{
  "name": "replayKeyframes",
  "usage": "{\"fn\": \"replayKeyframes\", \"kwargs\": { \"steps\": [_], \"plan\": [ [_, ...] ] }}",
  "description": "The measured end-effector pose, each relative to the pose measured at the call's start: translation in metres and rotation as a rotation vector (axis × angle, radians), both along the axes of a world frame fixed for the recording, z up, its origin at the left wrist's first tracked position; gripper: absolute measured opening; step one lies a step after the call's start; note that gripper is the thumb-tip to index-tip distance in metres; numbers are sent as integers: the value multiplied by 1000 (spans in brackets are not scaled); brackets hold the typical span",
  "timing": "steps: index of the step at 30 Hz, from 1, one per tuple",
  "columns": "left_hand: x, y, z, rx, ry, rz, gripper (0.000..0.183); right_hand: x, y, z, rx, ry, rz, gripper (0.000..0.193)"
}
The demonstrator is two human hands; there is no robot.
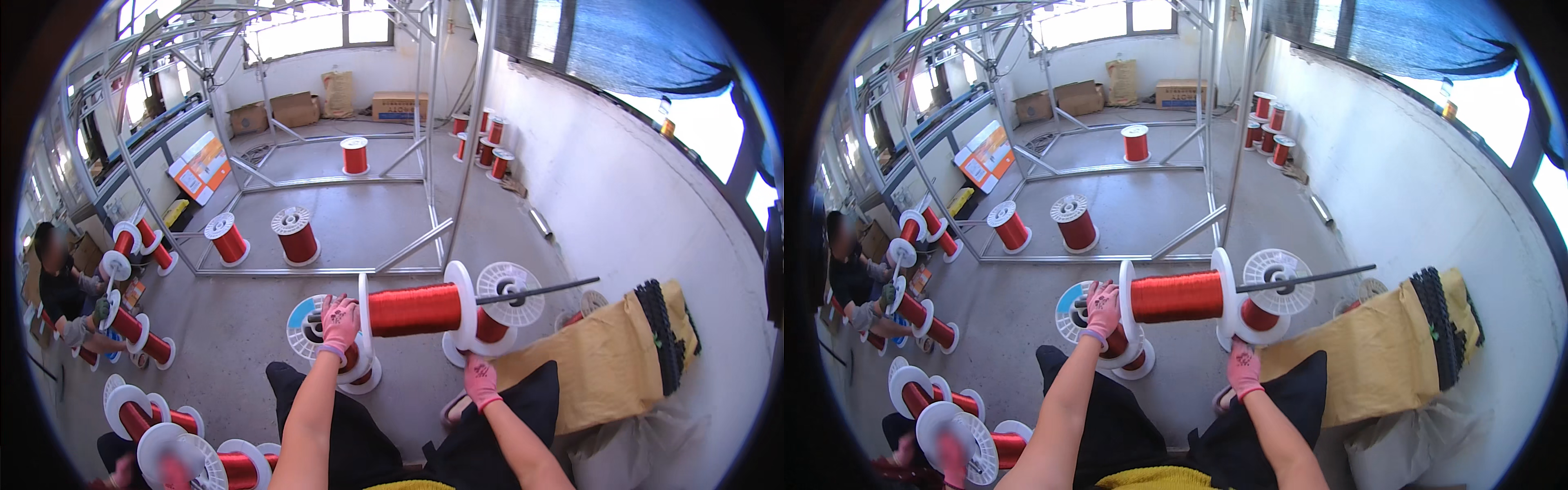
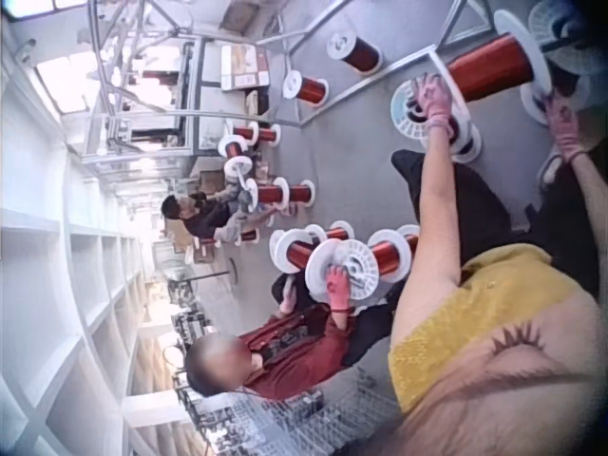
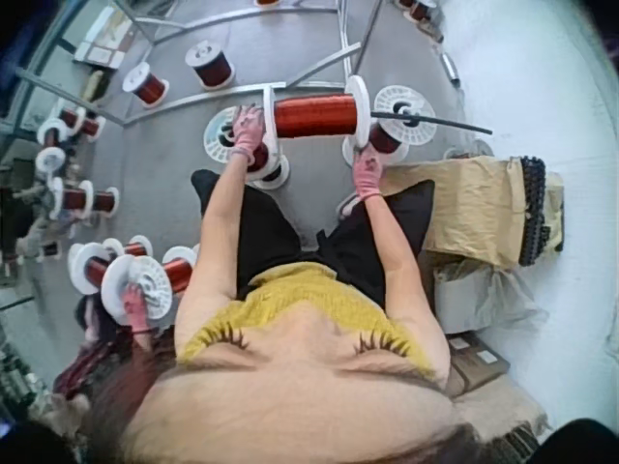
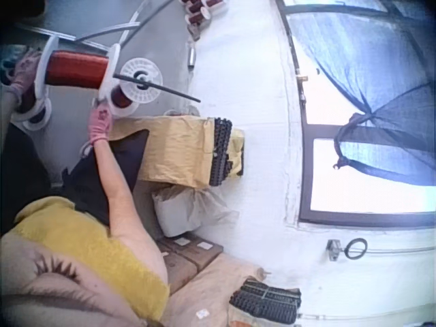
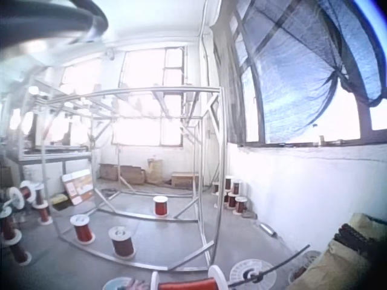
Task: The person winds red wire between two spools and then threads the wire through a sequence of rollers on a large metal frame.
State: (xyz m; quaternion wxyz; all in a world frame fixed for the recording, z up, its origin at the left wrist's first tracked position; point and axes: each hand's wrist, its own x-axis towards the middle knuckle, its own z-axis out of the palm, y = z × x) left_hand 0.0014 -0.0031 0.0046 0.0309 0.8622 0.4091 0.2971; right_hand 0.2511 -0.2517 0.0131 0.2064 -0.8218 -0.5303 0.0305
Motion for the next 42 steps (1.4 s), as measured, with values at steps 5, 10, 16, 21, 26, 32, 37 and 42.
{"fn": "replayKeyframes", "kwargs": {
  "steps": [5, 10, 16, 21, 26, 32, 37, 42],
  "plan": [
    [2, 0, 7, 26, 16, 18, 28, 58, 41, 53, 498, 229, -135, 43],
    [7, 5, -1, 22, 94, 66, 29, 58, 130, 76, 395, 17, -81, 51],
    [4, 11, -13, 48, 1, 32, 27, -6, 2, -9, -94, 364, -235, 39],
    [5, 7, -8, 42, -4, 30, 26, 52, 88, 65, 722, 176, -12, 45],
    [5, 2, -4, 38, -58, 28, 27, 5, 87, 79, 356, 210, -135, 48],
    [7, 0, -1, 85, -78, 21, 29, -10, 35, 50, 433, 487, -313, 39],
    [7, 0, 2, -4, -70, 24, 30, 39, 146, 110, 611, 25, 52, 57],
    [7, 1, 2, 13, -63, 21, 29, 35, 147, 91, 248, 252, -163, 48]
  ]
}}
